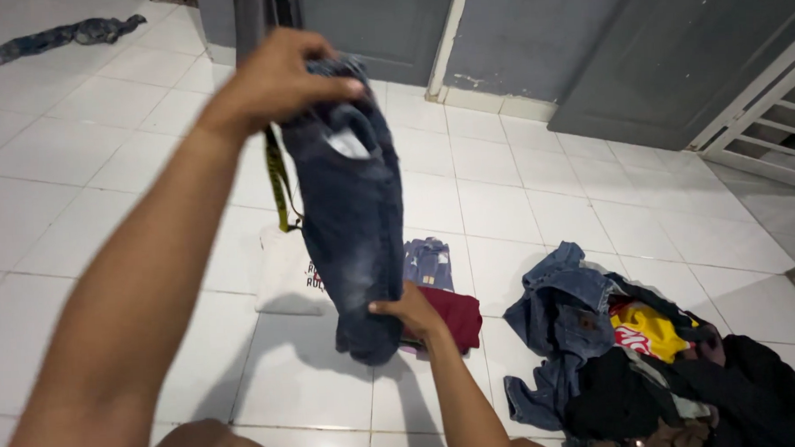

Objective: Fold various pieces of clothing including shirts and pants on the floor.

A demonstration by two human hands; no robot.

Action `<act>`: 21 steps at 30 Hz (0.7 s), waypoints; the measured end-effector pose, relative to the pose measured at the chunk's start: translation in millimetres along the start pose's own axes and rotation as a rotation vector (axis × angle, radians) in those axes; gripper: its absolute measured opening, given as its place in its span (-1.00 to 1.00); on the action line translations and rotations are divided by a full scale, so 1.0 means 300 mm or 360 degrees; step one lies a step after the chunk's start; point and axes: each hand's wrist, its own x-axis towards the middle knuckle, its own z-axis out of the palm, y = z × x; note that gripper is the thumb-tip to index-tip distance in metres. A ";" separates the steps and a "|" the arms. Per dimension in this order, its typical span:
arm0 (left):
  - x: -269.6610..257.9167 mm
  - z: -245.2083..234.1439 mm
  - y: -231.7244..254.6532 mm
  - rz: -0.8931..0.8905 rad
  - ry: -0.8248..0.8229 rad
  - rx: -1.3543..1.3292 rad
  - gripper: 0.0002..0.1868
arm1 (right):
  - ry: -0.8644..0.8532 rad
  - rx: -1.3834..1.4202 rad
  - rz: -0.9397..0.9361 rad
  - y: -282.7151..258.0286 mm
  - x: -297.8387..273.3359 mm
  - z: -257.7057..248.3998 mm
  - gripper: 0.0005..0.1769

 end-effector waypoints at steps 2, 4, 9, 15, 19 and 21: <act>-0.035 -0.073 -0.121 -0.0067 0.0046 -0.0045 -0.57 | -0.0074 -0.0064 0.0128 0.047 -0.035 -0.045 -0.05; -0.088 -0.121 -0.300 -0.0130 0.0091 -0.0091 -0.61 | -0.0144 -0.0129 0.0255 0.107 -0.063 -0.099 -0.12; -0.396 -0.128 -0.943 -0.0989 0.0458 -0.0599 -0.68 | -0.0372 -0.0107 0.0282 0.179 -0.091 -0.212 -0.38; -0.964 -0.026 -1.444 -0.1599 0.0690 -0.0899 -0.56 | -0.0387 -0.0840 0.0493 0.230 0.048 -0.305 -0.54; -1.149 -0.019 -1.433 -0.1919 0.0864 -0.0813 -0.56 | -0.0499 -0.1076 0.0423 0.290 0.193 -0.282 -0.58; -1.244 -0.016 -1.538 -0.1828 0.0870 -0.0859 -0.51 | -0.0450 -0.1219 0.0345 0.344 0.267 -0.258 -0.62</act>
